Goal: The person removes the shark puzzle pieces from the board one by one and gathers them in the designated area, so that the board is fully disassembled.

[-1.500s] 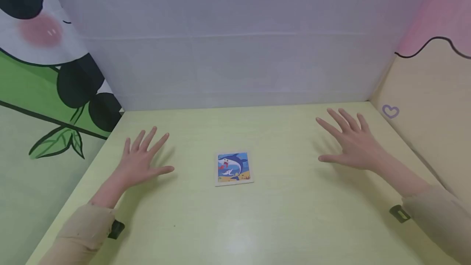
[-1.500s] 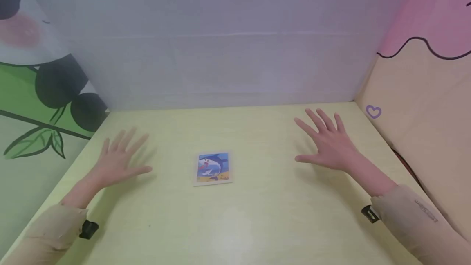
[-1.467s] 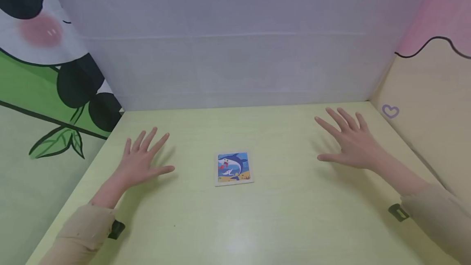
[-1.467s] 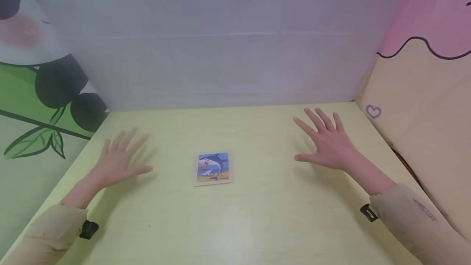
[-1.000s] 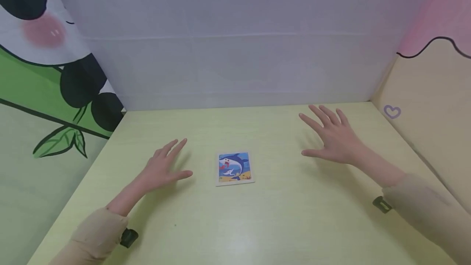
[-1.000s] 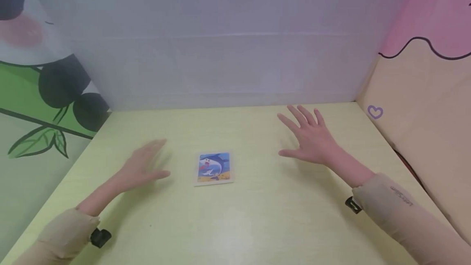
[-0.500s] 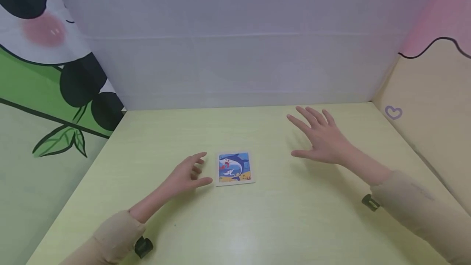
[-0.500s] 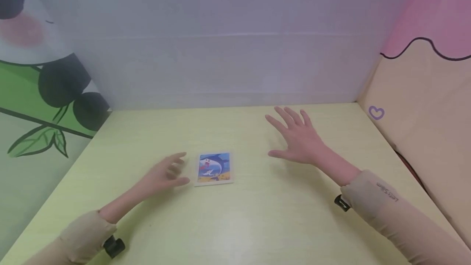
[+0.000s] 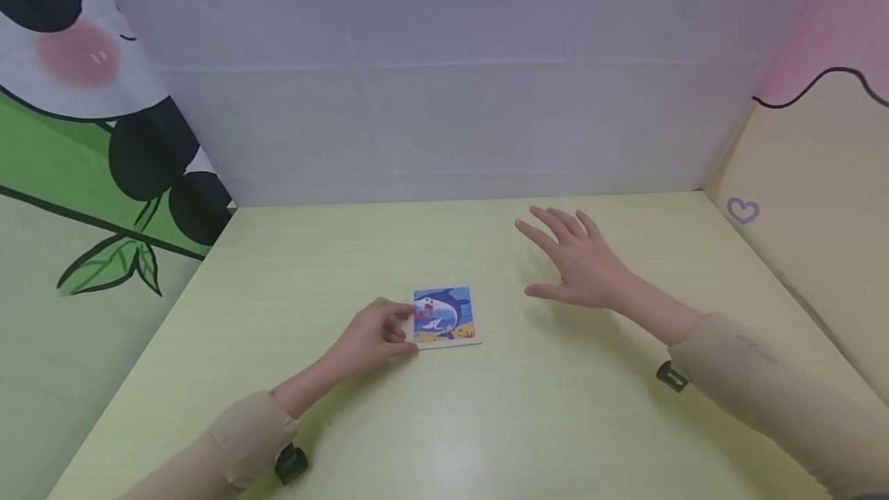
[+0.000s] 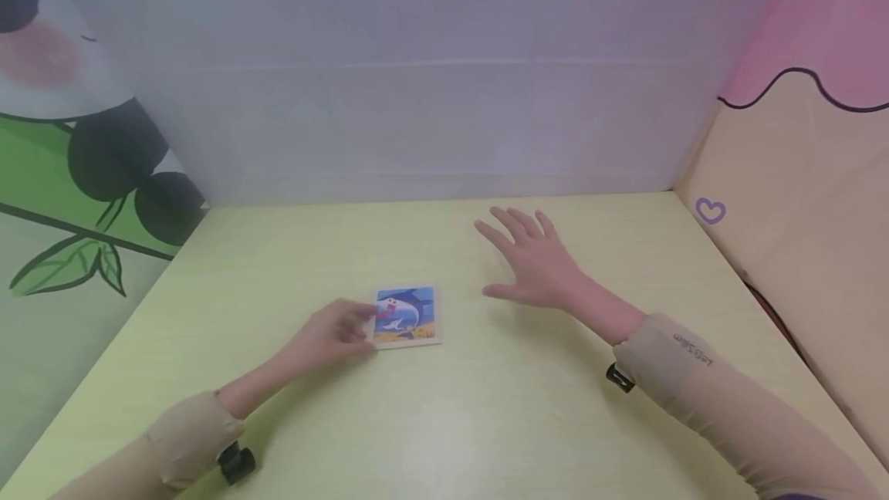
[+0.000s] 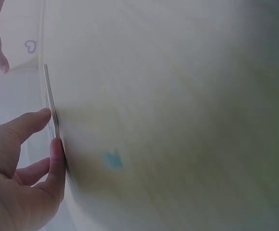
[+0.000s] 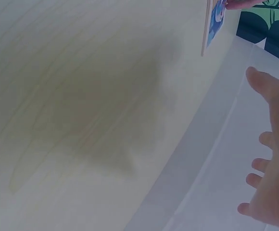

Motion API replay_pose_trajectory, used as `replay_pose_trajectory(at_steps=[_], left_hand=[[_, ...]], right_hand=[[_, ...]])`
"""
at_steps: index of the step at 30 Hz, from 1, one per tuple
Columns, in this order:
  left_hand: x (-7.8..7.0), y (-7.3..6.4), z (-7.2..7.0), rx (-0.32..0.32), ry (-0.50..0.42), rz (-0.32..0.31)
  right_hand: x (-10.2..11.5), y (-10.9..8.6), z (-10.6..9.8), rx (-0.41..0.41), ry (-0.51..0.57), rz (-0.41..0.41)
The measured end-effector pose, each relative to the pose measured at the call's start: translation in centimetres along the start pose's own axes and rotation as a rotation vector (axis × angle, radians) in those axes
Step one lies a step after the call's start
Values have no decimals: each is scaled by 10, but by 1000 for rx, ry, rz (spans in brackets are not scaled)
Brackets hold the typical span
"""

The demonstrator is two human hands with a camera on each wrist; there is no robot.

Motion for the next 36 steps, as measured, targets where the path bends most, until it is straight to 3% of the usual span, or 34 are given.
replay_pose_trajectory(at_steps=[9, 25, 36], left_hand=[[2, 7, 3, 4, -6, -27], [-2, 11, 4, 17, -5, -5], [-2, 11, 5, 13, -1, -2]], right_hand=[[18, 15, 24, 56, 100, -2], [44, 41, 63, 113, 278, -4], [59, 55, 82, 173, 287, -8]])
Point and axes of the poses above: each hand's wrist, its own y-axis towards the middle knuckle, its own z-axis out of the palm, x = y × z, the point moved 8 cm from there along y, towards the middle knuckle, and after that the axes turned 1 degree about -y, right-handed, at the moved point
